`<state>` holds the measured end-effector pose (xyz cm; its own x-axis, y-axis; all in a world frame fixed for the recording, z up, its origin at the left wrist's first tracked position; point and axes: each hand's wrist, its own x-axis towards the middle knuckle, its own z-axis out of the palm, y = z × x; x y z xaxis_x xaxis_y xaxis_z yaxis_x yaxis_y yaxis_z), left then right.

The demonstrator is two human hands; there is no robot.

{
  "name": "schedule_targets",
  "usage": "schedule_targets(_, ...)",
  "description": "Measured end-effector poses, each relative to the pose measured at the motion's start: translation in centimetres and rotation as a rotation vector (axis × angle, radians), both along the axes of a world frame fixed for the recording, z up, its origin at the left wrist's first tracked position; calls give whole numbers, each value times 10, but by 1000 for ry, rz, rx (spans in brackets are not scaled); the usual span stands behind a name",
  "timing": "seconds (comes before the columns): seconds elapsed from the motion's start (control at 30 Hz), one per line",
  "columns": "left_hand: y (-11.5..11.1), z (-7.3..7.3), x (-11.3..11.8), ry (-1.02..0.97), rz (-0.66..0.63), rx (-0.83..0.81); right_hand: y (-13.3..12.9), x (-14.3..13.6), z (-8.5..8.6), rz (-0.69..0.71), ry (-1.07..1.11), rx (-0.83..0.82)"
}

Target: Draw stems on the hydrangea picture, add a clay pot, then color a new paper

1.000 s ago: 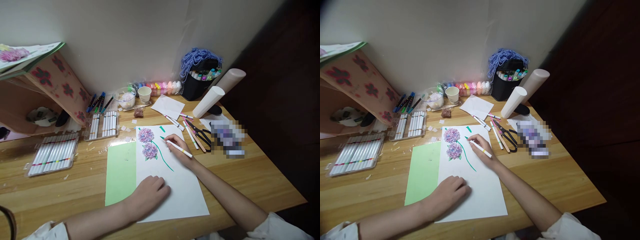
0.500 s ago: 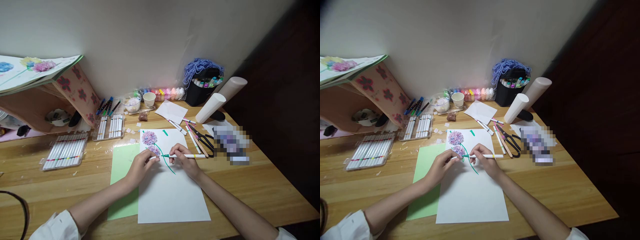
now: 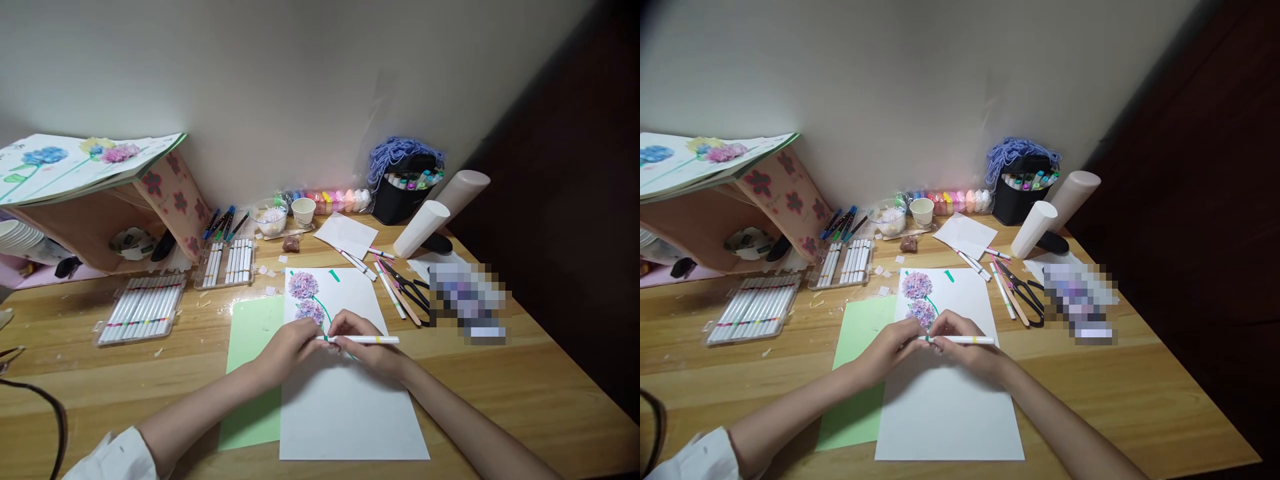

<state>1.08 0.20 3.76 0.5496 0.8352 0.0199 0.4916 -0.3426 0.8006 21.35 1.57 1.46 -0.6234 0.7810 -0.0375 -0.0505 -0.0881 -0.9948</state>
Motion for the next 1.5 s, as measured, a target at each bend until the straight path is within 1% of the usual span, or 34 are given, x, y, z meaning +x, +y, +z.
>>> schedule_targets(0.07, 2, 6, -5, 63, -70, 32, -2, -1, 3, 8, -17, 71)
schedule_targets(0.17, 3, 17, -9, 125, -110, 40, -6, -2, 5, 21, -31, 220)
schedule_targets(0.27, 1, 26, -10, 127, -128, 2, -8, -1, 8, 59, -44, 367)
schedule_targets(0.33, 0, 31, -10, 111, -143, -48, -8, 0, 11, 96, -54, 434)
schedule_targets(0.5, -3, 32, -8, 23, -201, -145, -6, 1, 18, 182, -90, 568)
schedule_targets(0.6, 1, 29, -8, -1, -222, -185, -3, 3, 16, 204, -99, 544)
schedule_targets(0.63, 3, 29, -10, -5, -209, -204, -1, 5, 15, 187, -105, 504)
schedule_targets(0.67, 6, 28, -13, -13, -166, -224, 1, 7, 13, 147, -105, 452)
schedule_targets(0.7, 10, 27, -17, -29, -92, -243, 3, 10, 10, 72, -91, 398)
schedule_targets(0.77, 16, 24, -30, -93, 114, -271, 9, 16, 8, -146, -57, 320)
schedule_targets(0.8, 19, 22, -37, -144, 212, -281, 13, 18, 8, -255, -60, 304)
schedule_targets(0.83, 21, 20, -45, -203, 282, -293, 17, 19, 10, -345, -82, 309)
schedule_targets(0.87, 23, 18, -52, -270, 322, -311, 22, 17, 13, -403, -125, 331)
schedule_targets(0.9, 24, 17, -58, -333, 341, -338, 28, 13, 17, -418, -183, 367)
schedule_targets(0.97, 23, 17, -66, -435, 347, -410, 42, -4, 26, -359, -263, 473)
schedule_targets(1.07, 19, 24, -66, -513, 347, -499, 67, -49, 33, -182, -373, 705)
schedule_targets(1.13, 15, 30, -62, -540, 351, -504, 84, -83, 32, -81, -573, 879)
schedule_targets(1.17, 12, 33, -59, -548, 347, -496, 92, -99, 29, -56, -704, 932)
schedule_targets(1.23, 9, 38, -56, -555, 319, -479, 104, -125, 24, -54, -762, 938)
schedule_targets(1.27, 9, 40, -56, -558, 299, -472, 108, -133, 23, -59, -772, 931)
schedule_targets(1.3, 9, 41, -56, -565, 281, -465, 110, -138, 23, -66, -765, 919)
schedule_targets(1.37, 12, 42, -57, -605, 252, -472, 109, -136, 28, -94, -760, 902)
schedule_targets(1.47, 20, 40, -57, -705, 200, -567, 98, -110, 48, -118, -656, 830)
schedule_targets(1.5, 23, 40, -56, -728, 180, -607, 93, -98, 56, -65, -494, 736)
